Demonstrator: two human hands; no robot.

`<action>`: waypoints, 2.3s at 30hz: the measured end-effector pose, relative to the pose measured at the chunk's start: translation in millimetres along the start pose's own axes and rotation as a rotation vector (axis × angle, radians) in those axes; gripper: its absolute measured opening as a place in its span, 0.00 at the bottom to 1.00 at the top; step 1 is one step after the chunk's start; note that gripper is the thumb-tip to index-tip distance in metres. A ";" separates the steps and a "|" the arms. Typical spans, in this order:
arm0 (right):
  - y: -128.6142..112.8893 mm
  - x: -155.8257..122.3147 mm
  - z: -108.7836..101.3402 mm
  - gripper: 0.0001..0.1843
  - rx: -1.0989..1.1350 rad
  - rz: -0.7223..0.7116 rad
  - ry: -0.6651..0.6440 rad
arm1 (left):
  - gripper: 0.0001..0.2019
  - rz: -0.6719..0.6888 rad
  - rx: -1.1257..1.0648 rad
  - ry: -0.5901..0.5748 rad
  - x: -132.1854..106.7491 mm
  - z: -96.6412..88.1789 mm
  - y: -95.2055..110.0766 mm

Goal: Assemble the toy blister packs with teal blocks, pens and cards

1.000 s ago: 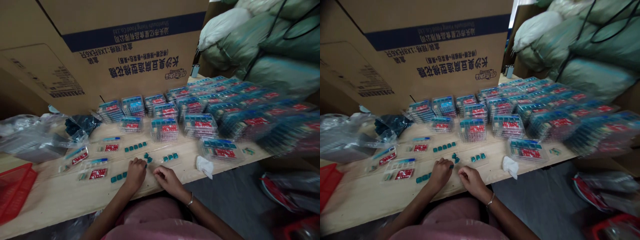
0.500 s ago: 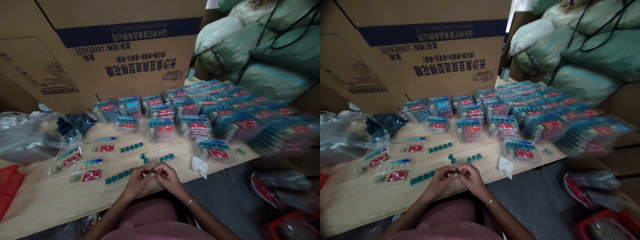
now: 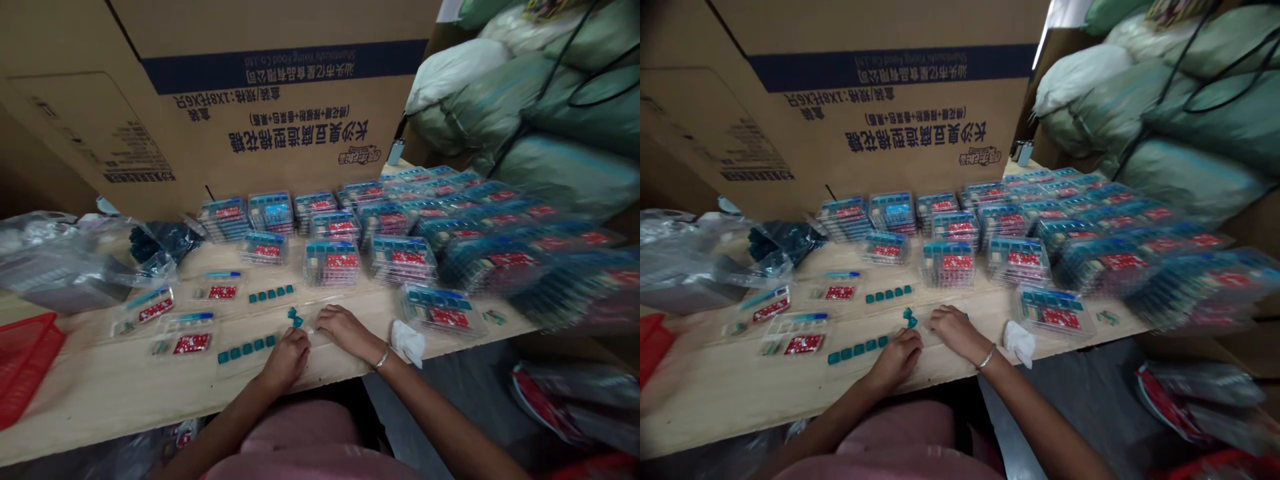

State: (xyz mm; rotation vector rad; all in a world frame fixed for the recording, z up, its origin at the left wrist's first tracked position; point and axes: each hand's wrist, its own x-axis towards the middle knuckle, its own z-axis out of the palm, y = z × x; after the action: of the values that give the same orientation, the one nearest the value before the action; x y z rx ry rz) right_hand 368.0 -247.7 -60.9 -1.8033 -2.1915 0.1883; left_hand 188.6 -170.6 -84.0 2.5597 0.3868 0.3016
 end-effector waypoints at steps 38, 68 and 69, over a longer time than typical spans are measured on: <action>-57.5 -24.6 21.4 0.15 1.565 0.567 -0.048 | 0.16 -0.439 -1.241 0.047 -24.0 -22.2 11.0; -78.9 -30.7 32.4 0.19 1.314 0.552 0.272 | 0.18 -0.524 -1.232 0.249 -22.6 -17.0 22.7; -79.1 -31.4 33.4 0.19 1.331 0.544 0.265 | 0.19 -0.518 -1.238 0.248 -21.6 -17.9 23.2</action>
State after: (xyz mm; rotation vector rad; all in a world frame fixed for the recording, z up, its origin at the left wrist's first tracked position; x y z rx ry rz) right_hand 289.1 -291.7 -74.4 -1.3490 -0.8314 1.1113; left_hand 168.2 -188.4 -59.6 1.1697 0.6633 0.4662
